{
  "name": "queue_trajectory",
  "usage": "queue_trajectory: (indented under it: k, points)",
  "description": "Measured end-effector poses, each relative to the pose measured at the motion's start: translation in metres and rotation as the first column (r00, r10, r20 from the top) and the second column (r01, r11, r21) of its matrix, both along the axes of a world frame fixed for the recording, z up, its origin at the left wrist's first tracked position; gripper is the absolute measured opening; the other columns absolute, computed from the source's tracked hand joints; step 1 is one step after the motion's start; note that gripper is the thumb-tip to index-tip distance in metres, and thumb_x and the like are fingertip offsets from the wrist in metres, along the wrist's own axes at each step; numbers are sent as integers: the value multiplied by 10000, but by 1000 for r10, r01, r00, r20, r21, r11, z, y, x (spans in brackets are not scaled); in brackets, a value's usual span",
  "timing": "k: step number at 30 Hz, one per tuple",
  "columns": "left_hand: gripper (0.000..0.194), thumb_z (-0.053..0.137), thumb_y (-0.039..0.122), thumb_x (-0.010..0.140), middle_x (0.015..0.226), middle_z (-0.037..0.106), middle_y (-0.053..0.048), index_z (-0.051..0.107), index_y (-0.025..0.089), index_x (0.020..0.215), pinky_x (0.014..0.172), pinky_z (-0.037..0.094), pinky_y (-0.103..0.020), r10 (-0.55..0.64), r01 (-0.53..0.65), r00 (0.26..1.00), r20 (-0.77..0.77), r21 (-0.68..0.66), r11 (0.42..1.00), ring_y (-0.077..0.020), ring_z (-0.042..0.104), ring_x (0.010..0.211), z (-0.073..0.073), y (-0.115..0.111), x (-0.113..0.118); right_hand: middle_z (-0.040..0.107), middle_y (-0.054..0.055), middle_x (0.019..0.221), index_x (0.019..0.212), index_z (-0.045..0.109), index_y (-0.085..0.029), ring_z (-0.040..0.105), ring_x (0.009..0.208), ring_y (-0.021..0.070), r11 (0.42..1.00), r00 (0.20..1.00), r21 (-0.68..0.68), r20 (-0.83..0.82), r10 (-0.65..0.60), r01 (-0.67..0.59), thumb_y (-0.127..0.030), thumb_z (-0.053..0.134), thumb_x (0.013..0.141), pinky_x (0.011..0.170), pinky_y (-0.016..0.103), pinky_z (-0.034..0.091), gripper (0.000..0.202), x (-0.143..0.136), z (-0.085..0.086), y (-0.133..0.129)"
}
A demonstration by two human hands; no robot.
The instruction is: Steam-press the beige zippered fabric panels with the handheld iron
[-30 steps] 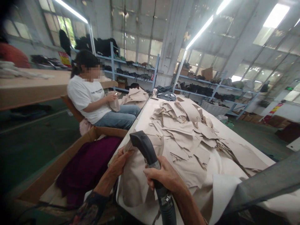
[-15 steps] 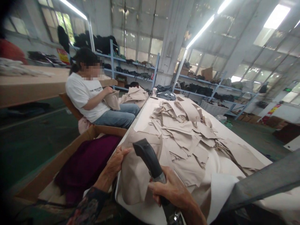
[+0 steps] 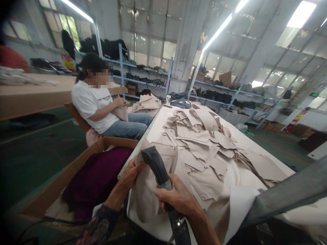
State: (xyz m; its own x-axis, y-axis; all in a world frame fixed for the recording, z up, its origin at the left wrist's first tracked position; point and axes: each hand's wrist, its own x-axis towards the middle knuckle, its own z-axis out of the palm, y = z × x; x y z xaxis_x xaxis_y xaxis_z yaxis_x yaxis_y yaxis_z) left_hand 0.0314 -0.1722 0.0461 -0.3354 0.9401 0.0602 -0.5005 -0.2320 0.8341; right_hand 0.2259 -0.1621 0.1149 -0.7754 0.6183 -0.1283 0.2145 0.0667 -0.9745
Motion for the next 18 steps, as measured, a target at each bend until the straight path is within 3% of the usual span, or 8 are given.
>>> queue_trajectory:
  k: [5,9,14,18]
  points:
    - [425,718,316,631,745,686,-22,620,160,1014,534,471,-227,26,-25,999,22,-30,999,-138,608,582,1,-4,8,504,-43,491,742,476,-156,470,403,83,998,991,29,-119,-57,61,-292,588,790,394,189,400,183,-16,12,16]
    - [447,717,291,625,798,696,-42,618,154,1039,605,493,-238,88,-86,995,50,-34,996,-157,634,666,-2,-4,4,502,-40,487,754,478,-152,465,403,85,996,988,40,-135,-75,81,-298,586,796,392,190,388,187,-10,18,21]
    - [425,713,277,624,731,681,-28,619,152,1020,545,474,-229,64,-64,997,52,-14,998,-149,615,606,-5,-2,2,533,-28,505,769,506,-139,478,417,84,1000,999,12,-27,-22,23,-276,591,785,406,187,394,162,5,9,2]
    - [302,720,283,616,675,656,11,637,172,884,515,444,-208,59,-59,998,6,-20,998,-118,578,553,-4,-6,6,541,-25,518,754,516,-138,486,427,82,999,1000,-23,-1,26,-26,-274,594,776,412,182,399,158,-4,2,-2]
